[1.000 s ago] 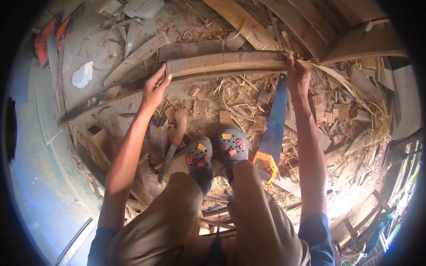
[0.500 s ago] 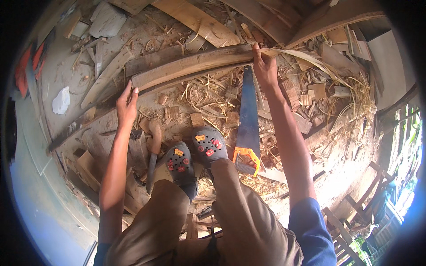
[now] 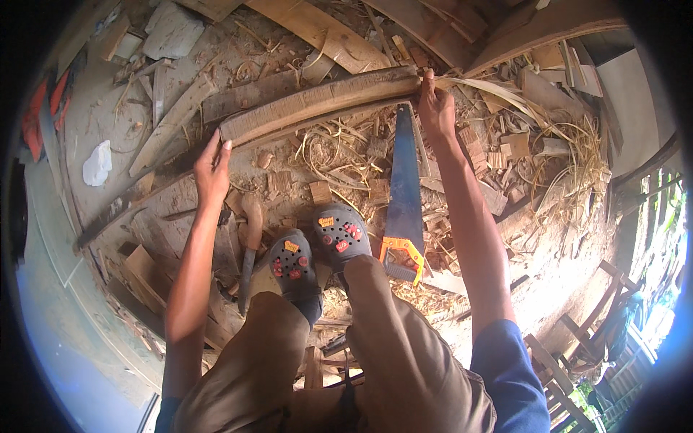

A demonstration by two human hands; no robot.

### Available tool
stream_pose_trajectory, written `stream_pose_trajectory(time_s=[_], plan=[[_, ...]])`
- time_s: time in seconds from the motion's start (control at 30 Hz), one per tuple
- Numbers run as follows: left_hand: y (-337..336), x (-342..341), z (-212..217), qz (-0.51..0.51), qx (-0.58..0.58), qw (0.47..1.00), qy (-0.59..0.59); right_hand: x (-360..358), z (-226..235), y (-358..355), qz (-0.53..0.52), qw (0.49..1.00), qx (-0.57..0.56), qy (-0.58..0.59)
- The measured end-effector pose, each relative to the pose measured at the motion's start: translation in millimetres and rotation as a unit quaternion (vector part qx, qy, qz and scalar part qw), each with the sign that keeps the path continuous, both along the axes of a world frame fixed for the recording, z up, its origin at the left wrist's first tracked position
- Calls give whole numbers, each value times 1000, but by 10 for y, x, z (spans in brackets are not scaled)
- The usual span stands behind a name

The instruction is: The person sits on the floor and assembles wooden pieces into a frame-like structure. They align and fit pieces together, then use a hand saw to cut a piece to size, and continue fitting components.

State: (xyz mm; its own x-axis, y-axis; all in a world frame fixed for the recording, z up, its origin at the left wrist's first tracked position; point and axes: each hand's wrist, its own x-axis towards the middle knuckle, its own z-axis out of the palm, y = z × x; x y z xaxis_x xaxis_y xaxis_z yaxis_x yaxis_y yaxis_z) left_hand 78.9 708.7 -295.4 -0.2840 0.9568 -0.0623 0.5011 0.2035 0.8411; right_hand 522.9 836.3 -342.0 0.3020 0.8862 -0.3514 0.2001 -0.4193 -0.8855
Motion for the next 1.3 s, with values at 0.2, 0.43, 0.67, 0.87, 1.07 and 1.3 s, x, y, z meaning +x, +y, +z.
stream_pose_trajectory(time_s=[0.2,0.43,0.67,0.87,1.07,1.3], plan=[[-30,-39,-123,12,27,997,-67,-118,127,-31,-31,999,-25,10],[-24,-80,-21,1,5,998,-62,-110,172,-142,-13,998,-24,59],[-3,-102,-26,8,-20,999,-41,-368,448,-248,43,998,46,-3],[12,-99,-55,4,-24,999,-29,-210,235,-190,24,998,48,35],[-41,-50,-76,12,11,997,-82,-131,148,-217,24,993,30,115],[-36,-98,-53,14,-4,999,-50,-138,159,-165,18,995,16,97]])
